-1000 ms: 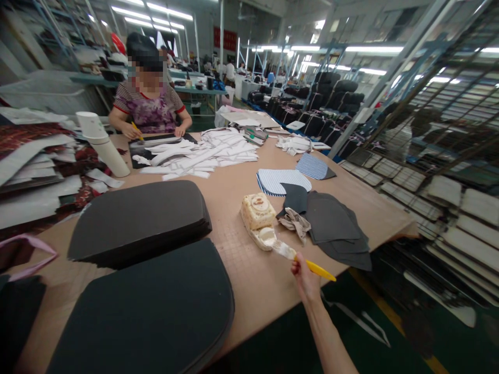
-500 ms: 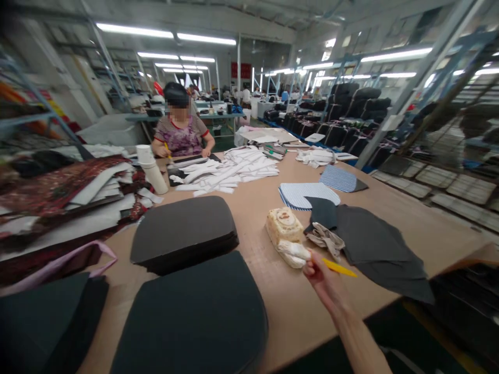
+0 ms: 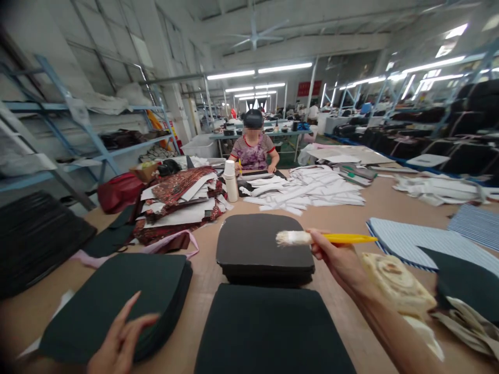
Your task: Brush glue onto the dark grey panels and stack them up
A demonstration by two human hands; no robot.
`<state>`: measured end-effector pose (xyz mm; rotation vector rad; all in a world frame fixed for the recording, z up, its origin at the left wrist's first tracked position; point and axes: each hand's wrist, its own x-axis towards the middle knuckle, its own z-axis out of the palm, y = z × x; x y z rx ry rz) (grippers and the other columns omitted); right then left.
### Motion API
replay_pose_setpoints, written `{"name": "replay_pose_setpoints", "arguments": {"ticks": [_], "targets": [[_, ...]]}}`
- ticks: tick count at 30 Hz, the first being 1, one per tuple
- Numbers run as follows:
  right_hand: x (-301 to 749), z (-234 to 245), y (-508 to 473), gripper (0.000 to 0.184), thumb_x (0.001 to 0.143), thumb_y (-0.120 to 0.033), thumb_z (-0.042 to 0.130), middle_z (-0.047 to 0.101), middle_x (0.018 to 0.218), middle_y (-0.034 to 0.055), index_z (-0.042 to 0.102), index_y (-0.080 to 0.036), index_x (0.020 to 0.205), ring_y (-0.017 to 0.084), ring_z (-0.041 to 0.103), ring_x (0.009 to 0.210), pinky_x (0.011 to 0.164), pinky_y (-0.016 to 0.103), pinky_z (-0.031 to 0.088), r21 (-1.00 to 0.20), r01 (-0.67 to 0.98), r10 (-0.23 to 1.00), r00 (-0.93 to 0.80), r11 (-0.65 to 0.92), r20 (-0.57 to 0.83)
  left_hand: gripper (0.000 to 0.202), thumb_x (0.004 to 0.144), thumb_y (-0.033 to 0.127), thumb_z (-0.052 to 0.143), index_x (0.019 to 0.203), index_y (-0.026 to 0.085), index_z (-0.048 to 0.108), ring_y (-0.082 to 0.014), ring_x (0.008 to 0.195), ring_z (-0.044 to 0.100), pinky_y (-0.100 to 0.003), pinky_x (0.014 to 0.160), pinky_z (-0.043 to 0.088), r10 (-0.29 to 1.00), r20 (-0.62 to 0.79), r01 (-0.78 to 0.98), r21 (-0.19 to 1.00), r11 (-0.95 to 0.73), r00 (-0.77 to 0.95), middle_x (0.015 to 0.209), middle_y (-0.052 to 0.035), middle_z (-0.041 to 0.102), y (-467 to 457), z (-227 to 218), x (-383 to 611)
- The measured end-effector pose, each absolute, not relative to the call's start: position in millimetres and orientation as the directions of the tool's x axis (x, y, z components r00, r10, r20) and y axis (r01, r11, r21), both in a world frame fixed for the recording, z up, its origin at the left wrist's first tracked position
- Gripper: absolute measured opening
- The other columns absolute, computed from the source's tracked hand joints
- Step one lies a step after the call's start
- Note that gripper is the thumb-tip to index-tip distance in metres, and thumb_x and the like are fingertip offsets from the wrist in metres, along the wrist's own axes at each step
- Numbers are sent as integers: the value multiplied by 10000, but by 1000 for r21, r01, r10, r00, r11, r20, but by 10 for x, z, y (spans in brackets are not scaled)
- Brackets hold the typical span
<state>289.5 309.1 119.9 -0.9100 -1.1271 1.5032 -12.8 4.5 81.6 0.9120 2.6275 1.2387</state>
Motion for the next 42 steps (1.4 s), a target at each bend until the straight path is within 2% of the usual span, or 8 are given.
{"name": "replay_pose_setpoints", "arguments": {"ticks": [3, 5, 8, 15, 26, 29, 35, 42], "targets": [[2417, 1441, 3208, 399, 574, -440, 795, 558, 597, -4, 688, -147, 822, 75, 474, 501, 411, 183, 374, -973, -228, 955, -283, 28, 93, 493, 857, 258, 356, 1346, 205, 388, -216, 1256, 435, -398, 1051, 363, 853, 290, 773, 606, 188, -435, 1365, -76, 479, 674, 927, 105], [2112, 1593, 3260, 396, 589, -456, 780, 568, 592, -8, 685, -145, 815, 72, 477, 495, 426, 186, 379, -979, -172, 920, -358, 106, 162, 506, 829, 154, 393, 1331, 213, 409, -203, 1315, 346, -388, 1089, 315, 960, 238, 853, 521, 2, -148, 1423, -58, 404, 1139, 959, 374], [1711, 1734, 3283, 399, 614, -484, 751, 560, 549, -14, 683, -135, 793, 73, 468, 468, 420, 195, 371, -975, -88, 846, -485, 206, 223, 450, 866, 230, 444, 1313, 183, 425, -247, 1325, 322, -422, 1105, 279, 986, 145, 889, 436, -138, 82, 1426, -86, 395, 1729, 907, 723], [1154, 1486, 3224, 351, 674, -463, 703, 592, 605, -5, 694, -155, 842, 70, 450, 468, 412, 193, 367, -948, 68, 623, -768, 310, 149, 646, 817, 452, 558, 1346, 126, 381, -386, 1358, 169, -536, 1093, 204, 993, -117, 940, 340, 39, 1, 1466, -214, 253, 2207, 565, 752], [857, 988, 3182, 302, 673, -442, 708, 631, 722, 19, 684, -169, 800, 117, 549, 647, 587, 219, 461, -962, 164, 429, -902, 217, -57, 625, 786, 469, 601, 1317, 197, 419, -385, 1347, 207, -592, 1064, 209, 991, -123, 909, 416, -2, 58, 1429, -215, 331, 2201, 514, 676], [756, 934, 3268, 318, 671, -457, 705, 627, 711, 22, 683, -164, 792, 122, 548, 650, 588, 226, 465, -957, 163, 437, -899, 238, -44, 644, 773, 471, 617, 1315, 181, 424, -377, 1352, 190, -583, 1070, 217, 993, -98, 905, 426, -16, 64, 1436, -227, 310, 2203, 522, 665], [681, 956, 3454, 361, 703, -483, 674, 557, 618, -9, 668, -152, 845, 64, 418, 487, 429, 192, 353, -963, 148, 598, -802, 227, 18, 659, 751, 447, 656, 1306, 169, 435, -397, 1352, 120, -587, 1076, 202, 996, -66, 895, 445, -24, 60, 1462, -246, 224, 2181, 546, 651], [719, 882, 3355, 322, 678, -463, 691, 590, 630, 10, 678, -151, 758, 86, 473, 536, 475, 199, 380, -956, 198, 420, -903, 217, -92, 687, 722, 416, 697, 1308, 167, 438, -390, 1349, 51, -575, 1086, 162, 992, -115, 857, 516, 12, 55, 1461, -275, 166, 2220, 490, 647]]}}
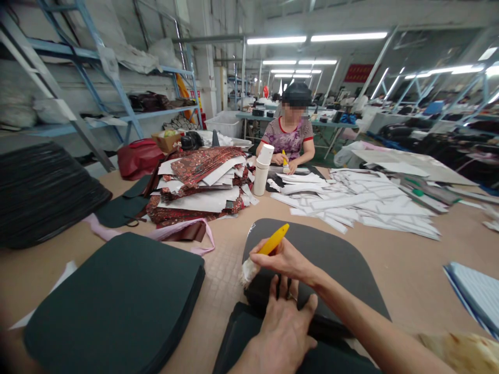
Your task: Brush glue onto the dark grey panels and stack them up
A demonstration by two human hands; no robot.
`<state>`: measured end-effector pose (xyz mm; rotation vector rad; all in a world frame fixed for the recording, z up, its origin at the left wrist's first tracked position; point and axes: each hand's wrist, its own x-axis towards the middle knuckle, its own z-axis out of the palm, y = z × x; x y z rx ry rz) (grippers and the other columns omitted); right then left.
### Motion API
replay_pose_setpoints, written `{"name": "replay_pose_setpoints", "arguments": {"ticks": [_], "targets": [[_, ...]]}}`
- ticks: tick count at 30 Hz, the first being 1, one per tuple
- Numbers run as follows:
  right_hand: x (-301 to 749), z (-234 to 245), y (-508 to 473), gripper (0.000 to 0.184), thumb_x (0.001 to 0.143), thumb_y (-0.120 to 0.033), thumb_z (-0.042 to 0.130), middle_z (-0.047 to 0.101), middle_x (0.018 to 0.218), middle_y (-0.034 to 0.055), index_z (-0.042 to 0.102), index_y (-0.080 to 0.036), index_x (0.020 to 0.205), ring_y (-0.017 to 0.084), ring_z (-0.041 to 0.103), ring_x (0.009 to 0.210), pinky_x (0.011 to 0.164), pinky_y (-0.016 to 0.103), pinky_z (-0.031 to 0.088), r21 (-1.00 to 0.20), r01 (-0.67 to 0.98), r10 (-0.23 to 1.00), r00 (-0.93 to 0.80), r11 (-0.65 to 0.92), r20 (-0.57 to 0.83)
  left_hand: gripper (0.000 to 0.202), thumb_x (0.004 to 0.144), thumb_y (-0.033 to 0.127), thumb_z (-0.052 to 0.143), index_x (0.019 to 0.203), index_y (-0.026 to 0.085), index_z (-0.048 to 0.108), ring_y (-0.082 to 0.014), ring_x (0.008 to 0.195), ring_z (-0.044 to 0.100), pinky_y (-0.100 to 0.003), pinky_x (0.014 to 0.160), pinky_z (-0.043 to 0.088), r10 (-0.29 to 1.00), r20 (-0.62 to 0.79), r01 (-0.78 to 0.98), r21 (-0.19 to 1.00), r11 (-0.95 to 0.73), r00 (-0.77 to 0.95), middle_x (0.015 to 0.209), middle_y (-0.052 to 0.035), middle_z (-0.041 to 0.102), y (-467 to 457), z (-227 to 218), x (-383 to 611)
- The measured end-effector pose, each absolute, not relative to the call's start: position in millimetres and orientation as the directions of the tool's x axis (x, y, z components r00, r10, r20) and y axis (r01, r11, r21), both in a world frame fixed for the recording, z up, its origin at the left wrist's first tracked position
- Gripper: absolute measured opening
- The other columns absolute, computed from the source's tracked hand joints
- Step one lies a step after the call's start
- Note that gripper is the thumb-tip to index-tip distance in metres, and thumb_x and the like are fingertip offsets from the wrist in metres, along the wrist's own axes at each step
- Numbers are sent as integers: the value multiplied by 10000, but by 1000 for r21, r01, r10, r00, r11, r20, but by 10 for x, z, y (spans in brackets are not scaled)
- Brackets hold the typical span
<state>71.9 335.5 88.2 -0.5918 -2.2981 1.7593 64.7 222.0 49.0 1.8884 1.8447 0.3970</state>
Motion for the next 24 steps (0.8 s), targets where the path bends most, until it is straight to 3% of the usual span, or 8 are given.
{"name": "replay_pose_setpoints", "arguments": {"ticks": [9, 15, 20, 24], "targets": [[296, 628, 3922, 408, 671, -552, 637, 472, 489, -24, 602, -147, 678, 79, 381, 434, 411, 224, 318, -937, 163, 695, -711, 308, 104, 727, 684, 356, 742, 1314, 159, 436, -401, 1335, 41, -587, 1085, 156, 996, -67, 838, 546, -17, 64, 1448, -280, 161, 2187, 492, 615], [380, 686, 4352, 428, 669, -581, 589, 463, 462, -16, 587, -153, 657, 107, 416, 440, 433, 247, 355, -908, 213, 821, -535, 360, 200, 739, 694, 322, 735, 1336, 154, 410, -398, 1321, -14, -612, 1071, 121, 983, -141, 788, 615, -4, 114, 1438, -291, 120, 2253, 490, 563], [434, 869, 4484, 408, 701, -496, 600, 556, 595, 3, 647, -134, 884, 116, 477, 524, 501, 243, 411, -892, 201, 778, -588, 405, 221, 739, 707, 338, 724, 1345, 156, 399, -390, 1309, -26, -634, 1057, 116, 976, -184, 783, 622, 25, 115, 1436, -277, 109, 2286, 518, 546], [341, 879, 4572, 408, 668, -477, 653, 607, 687, 22, 676, -144, 902, 121, 509, 582, 531, 242, 440, -893, 176, 656, -738, 414, 158, 752, 705, 409, 716, 1348, 184, 398, -401, 1300, 4, -647, 1045, 141, 971, -208, 809, 588, 31, 114, 1437, -263, 120, 2332, 542, 555]]}}
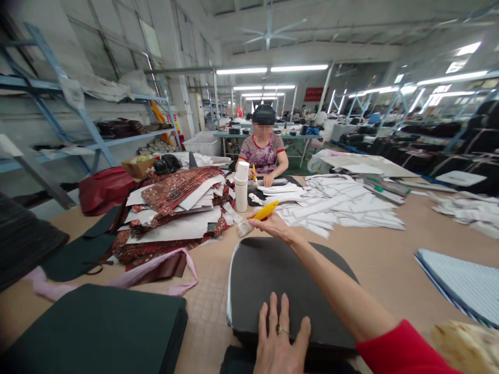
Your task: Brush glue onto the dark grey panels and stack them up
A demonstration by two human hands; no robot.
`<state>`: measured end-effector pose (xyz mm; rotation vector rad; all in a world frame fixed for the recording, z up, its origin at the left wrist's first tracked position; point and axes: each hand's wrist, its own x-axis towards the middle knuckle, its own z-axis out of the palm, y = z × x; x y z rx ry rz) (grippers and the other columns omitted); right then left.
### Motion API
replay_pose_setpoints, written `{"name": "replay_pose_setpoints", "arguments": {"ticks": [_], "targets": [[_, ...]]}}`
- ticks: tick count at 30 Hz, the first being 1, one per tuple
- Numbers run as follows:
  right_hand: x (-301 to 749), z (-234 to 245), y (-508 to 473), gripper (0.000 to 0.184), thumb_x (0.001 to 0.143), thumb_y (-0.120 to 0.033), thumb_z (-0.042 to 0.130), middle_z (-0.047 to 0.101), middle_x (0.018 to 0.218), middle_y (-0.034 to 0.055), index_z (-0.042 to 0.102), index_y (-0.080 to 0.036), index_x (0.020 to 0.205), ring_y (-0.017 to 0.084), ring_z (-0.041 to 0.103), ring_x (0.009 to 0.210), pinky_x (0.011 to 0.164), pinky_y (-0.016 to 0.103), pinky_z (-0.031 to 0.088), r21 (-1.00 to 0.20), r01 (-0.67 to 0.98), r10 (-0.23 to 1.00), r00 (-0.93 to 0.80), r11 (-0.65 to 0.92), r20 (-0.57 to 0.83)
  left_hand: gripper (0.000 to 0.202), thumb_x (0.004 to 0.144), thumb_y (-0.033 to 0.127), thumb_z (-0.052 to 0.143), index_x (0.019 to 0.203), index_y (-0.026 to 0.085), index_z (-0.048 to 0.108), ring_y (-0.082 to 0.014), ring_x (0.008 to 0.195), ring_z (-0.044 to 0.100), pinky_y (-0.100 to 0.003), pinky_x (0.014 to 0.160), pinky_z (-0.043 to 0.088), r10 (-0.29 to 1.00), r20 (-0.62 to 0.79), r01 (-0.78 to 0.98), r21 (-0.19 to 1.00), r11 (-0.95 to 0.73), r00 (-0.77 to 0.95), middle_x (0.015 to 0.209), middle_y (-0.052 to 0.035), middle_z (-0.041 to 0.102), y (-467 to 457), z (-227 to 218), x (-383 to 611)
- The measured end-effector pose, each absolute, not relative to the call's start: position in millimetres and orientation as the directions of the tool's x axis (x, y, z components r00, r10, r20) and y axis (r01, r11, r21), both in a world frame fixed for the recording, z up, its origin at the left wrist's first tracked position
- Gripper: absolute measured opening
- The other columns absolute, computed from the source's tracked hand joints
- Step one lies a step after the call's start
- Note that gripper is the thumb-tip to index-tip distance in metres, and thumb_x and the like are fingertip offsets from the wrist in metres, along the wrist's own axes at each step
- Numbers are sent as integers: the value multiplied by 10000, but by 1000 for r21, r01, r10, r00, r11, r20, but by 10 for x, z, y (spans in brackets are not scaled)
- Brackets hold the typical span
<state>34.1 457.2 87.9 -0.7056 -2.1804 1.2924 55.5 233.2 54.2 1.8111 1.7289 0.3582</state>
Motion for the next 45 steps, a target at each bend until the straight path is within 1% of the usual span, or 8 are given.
{"name": "replay_pose_setpoints", "arguments": {"ticks": [4, 10, 13, 18, 24, 33, 38, 45], "targets": [[412, 834, 4734, 389, 659, -460, 671, 645, 801, 43, 689, -154, 897, 123, 520, 625, 556, 255, 455, -884, 208, 603, -792, 419, 99, 790, 657, 404, 758, 1343, 223, 408, -416, 1297, 49, -644, 1039, 184, 972, -222, 850, 525, 48, 81, 1441, -245, 144, 2367, 495, 592], [836, 883, 4939, 383, 697, -442, 642, 634, 804, 54, 679, -131, 917, 141, 521, 657, 584, 282, 447, -861, 261, 608, -791, 435, 67, 842, 640, 506, 737, 1362, 276, 371, -451, 1290, 100, -676, 1001, 255, 993, -68, 874, 483, -51, 96, 1454, -228, 162, 2354, 128, 574], [1094, 902, 5006, 365, 696, -454, 642, 634, 801, 49, 680, -142, 881, 145, 522, 668, 592, 276, 434, -857, 282, 629, -775, 431, 62, 854, 631, 565, 712, 1364, 299, 364, -461, 1291, 136, -676, 989, 292, 994, 18, 887, 450, -105, 108, 1459, -219, 182, 2350, -36, 582], [1597, 915, 5136, 408, 653, -494, 664, 617, 726, 33, 684, -139, 853, 143, 506, 624, 573, 272, 412, -853, 329, 710, -702, 405, 66, 796, 586, 578, 727, 1296, 333, 464, -441, 1302, 209, -649, 1002, 313, 989, 143, 935, 356, -10, -44, 1442, -182, 301, 2354, -129, 677], [1602, 1054, 5047, 425, 684, -499, 631, 595, 710, 27, 672, -140, 907, 144, 504, 641, 575, 264, 417, -868, 296, 746, -655, 398, 119, 812, 565, 676, 681, 1280, 347, 481, -446, 1268, 308, -631, 968, 368, 972, 235, 947, 314, -61, -15, 1406, -187, 375, 2351, -126, 657], [644, 877, 4903, 297, 659, -381, 650, 591, 665, -1, 682, -141, 831, 98, 479, 559, 515, 229, 414, -907, 168, 605, -788, 385, 111, 768, 570, 609, 722, 1260, 349, 504, -429, 1269, 334, -609, 976, 378, 974, 221, 961, 277, -20, -44, 1398, -168, 405, 2329, -34, 680], [1308, 820, 5167, 350, 661, -431, 656, 602, 684, 17, 681, -131, 839, 118, 495, 594, 547, 246, 407, -882, 262, 679, -730, 392, 85, 736, 586, 575, 730, 1250, 341, 517, -430, 1274, 331, -604, 981, 373, 972, 229, 958, 285, -22, -46, 1402, -162, 400, 2335, -44, 675], [2341, 904, 5240, 470, 617, -552, 649, 548, 638, 9, 665, -128, 820, 122, 454, 564, 509, 253, 370, -874, 350, 824, -558, 336, 93, 817, 483, 599, 779, 1223, 341, 546, -426, 1262, 349, -580, 985, 378, 969, 240, 976, 219, 5, -59, 1374, -181, 421, 2380, -80, 690]]}}
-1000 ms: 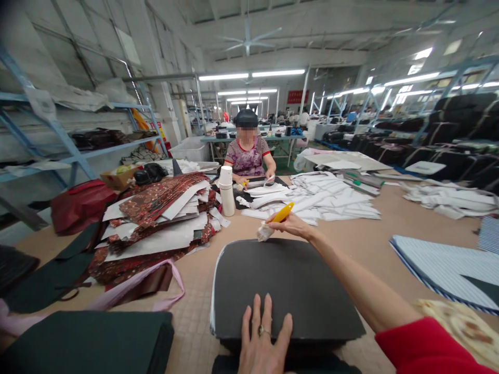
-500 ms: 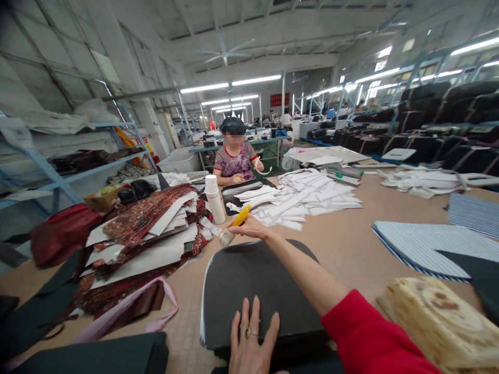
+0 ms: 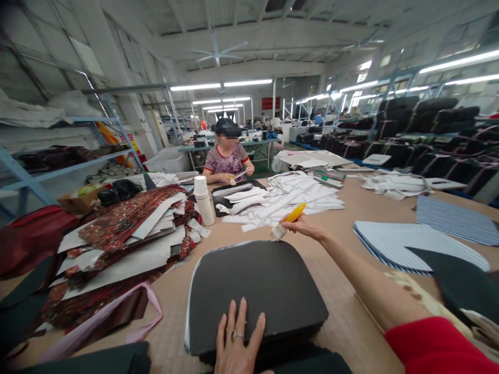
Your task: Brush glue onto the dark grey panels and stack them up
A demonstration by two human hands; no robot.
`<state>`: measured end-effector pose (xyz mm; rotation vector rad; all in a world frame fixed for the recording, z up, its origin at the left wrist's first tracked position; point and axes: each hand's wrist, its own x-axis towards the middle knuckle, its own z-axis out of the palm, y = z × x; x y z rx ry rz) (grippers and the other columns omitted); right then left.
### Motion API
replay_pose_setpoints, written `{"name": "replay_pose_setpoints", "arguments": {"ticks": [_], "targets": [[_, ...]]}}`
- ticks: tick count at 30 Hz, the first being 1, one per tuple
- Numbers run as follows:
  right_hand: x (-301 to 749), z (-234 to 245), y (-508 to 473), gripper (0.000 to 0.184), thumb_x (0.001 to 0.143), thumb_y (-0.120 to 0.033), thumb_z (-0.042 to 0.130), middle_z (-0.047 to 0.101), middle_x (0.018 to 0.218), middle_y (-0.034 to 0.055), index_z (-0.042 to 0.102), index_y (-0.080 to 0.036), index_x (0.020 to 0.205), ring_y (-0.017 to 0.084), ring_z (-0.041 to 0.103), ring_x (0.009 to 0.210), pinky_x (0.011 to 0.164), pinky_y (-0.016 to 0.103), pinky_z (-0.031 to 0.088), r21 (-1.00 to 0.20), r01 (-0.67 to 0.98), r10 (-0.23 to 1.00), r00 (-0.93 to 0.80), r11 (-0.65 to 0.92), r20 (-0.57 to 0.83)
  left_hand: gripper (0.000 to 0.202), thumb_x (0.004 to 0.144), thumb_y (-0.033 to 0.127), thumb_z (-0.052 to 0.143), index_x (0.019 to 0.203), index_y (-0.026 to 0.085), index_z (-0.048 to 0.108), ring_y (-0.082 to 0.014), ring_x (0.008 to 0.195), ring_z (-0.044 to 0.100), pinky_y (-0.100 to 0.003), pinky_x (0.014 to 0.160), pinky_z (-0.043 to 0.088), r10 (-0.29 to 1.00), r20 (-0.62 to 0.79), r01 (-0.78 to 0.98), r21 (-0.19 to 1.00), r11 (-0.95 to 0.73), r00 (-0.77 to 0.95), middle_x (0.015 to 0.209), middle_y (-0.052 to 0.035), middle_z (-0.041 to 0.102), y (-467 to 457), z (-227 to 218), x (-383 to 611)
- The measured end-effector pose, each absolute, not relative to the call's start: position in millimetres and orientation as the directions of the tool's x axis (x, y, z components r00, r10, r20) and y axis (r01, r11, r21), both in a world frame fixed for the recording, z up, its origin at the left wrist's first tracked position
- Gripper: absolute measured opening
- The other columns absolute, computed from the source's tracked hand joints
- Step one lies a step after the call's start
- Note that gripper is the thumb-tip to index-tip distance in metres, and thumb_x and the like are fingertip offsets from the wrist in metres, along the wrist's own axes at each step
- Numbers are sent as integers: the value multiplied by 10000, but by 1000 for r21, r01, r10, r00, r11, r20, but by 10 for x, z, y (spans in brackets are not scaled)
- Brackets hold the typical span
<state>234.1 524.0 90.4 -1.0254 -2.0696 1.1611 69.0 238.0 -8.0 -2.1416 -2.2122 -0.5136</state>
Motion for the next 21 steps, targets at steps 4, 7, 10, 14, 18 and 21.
{"name": "replay_pose_setpoints", "arguments": {"ticks": [4, 7, 10, 14, 18, 21], "targets": [[2263, 896, 5189, 488, 652, -570, 612, 583, 714, 27, 665, -137, 873, 131, 480, 617, 551, 251, 394, -889, 314, 843, -521, 332, 130, 802, 481, 503, 822, 1219, 345, 550, -417, 1257, 368, -553, 980, 390, 960, 277, 989, 149, -10, -32, 1359, -174, 439, 2381, -115, 671], [1968, 831, 5188, 438, 658, -527, 630, 604, 733, 27, 674, -149, 876, 133, 504, 638, 549, 239, 404, -903, 270, 821, -555, 333, 137, 796, 496, 475, 822, 1230, 351, 538, -404, 1259, 374, -534, 979, 394, 954, 301, 993, 115, -32, -4, 1357, -161, 449, 2374, -120, 642], [1840, 765, 5206, 404, 626, -498, 658, 603, 708, 20, 677, -149, 828, 126, 502, 608, 518, 233, 406, -913, 243, 808, -573, 329, 138, 768, 530, 457, 803, 1239, 349, 529, -390, 1268, 368, -527, 980, 390, 952, 307, 994, 98, -44, 12, 1365, -165, 434, 2365, -95, 625], [2192, 716, 5206, 438, 609, -536, 645, 576, 660, 10, 662, -143, 803, 115, 482, 568, 503, 236, 403, -910, 268, 851, -504, 315, 146, 757, 550, 424, 782, 1254, 336, 516, -390, 1279, 351, -530, 979, 387, 957, 288, 992, 113, -54, 19, 1384, -162, 411, 2356, -50, 624], [2746, 727, 5111, 432, 606, -541, 641, 529, 554, -6, 649, -138, 761, 116, 461, 511, 469, 243, 378, -898, 332, 918, -364, 287, 159, 715, 579, 359, 742, 1256, 328, 515, -385, 1291, 333, -534, 987, 375, 959, 282, 989, 136, -49, 9, 1395, -152, 401, 2346, -5, 639], [2925, 744, 4987, 404, 634, -534, 615, 517, 513, -4, 644, -143, 730, 132, 471, 498, 464, 256, 383, -893, 359, 948, -262, 271, 182, 690, 606, 277, 709, 1264, 327, 506, -369, 1297, 332, -527, 994, 370, 959, 282, 994, 106, -38, 7, 1398, -150, 398, 2336, 33, 664]]}}
